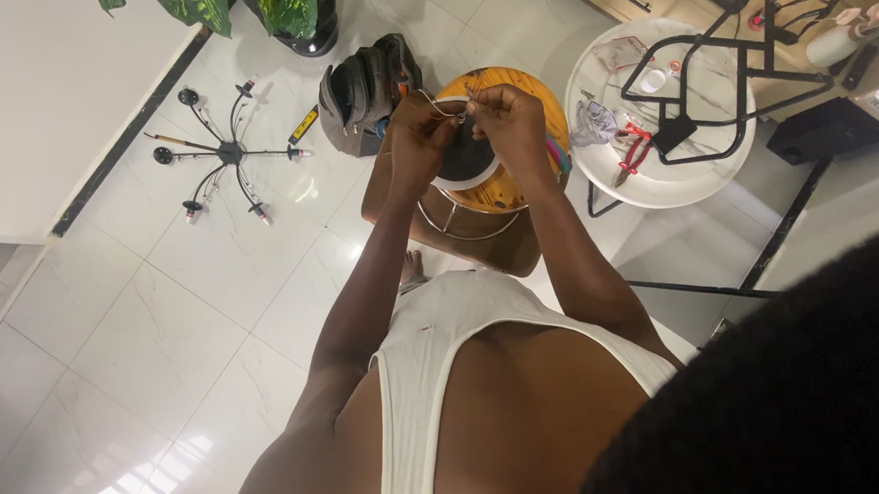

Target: Connecting wires to a round ceiling lamp fixture.

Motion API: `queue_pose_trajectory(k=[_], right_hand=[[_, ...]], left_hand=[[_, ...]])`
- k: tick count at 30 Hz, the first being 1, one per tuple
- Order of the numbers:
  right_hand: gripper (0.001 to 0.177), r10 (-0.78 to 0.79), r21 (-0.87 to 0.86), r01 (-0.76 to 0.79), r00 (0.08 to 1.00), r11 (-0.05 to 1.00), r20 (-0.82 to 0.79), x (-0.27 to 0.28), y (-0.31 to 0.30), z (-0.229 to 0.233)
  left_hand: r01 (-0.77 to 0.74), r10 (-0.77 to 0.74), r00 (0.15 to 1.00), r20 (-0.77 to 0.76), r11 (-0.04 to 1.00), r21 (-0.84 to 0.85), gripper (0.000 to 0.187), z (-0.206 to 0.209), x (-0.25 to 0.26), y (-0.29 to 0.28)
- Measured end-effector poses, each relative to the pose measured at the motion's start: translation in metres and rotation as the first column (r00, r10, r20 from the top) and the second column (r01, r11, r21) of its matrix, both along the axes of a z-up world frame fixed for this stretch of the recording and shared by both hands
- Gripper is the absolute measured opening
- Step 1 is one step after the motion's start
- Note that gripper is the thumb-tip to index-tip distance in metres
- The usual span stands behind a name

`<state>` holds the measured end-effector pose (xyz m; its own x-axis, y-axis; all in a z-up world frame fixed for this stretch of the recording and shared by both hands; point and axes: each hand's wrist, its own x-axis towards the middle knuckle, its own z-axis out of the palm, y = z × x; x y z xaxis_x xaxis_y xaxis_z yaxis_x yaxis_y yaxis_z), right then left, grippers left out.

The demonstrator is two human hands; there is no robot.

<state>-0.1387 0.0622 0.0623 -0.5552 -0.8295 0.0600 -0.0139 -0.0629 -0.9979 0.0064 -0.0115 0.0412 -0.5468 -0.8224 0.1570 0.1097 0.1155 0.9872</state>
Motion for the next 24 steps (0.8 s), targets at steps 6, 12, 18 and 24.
queue_pose_trajectory(k=[6, 12, 18, 24], right_hand=[[0.011, 0.009, 0.006, -0.009, 0.999, 1.000, -0.049, 0.002, 0.008, 0.012], [0.009, -0.024, 0.025, 0.024, 1.000, 0.999, 0.002, -0.001, 0.008, 0.000], [0.011, -0.064, 0.062, 0.067, 0.996, 0.996, -0.059, 0.004, 0.010, 0.004], [0.007, 0.053, -0.123, -0.053, 0.999, 0.991, -0.005, 0.004, 0.002, -0.012]], left_hand=[[-0.037, 0.037, 0.999, 0.010, 0.999, -0.025, 0.017, 0.004, 0.005, -0.003], [-0.087, 0.088, 0.996, 0.005, 0.988, -0.127, 0.013, 0.012, 0.011, 0.000], [-0.008, 0.025, 0.997, 0.074, 0.976, -0.216, 0.017, 0.002, 0.000, 0.002], [-0.062, 0.065, 0.998, 0.016, 0.987, -0.149, 0.016, -0.004, -0.003, 0.001]])
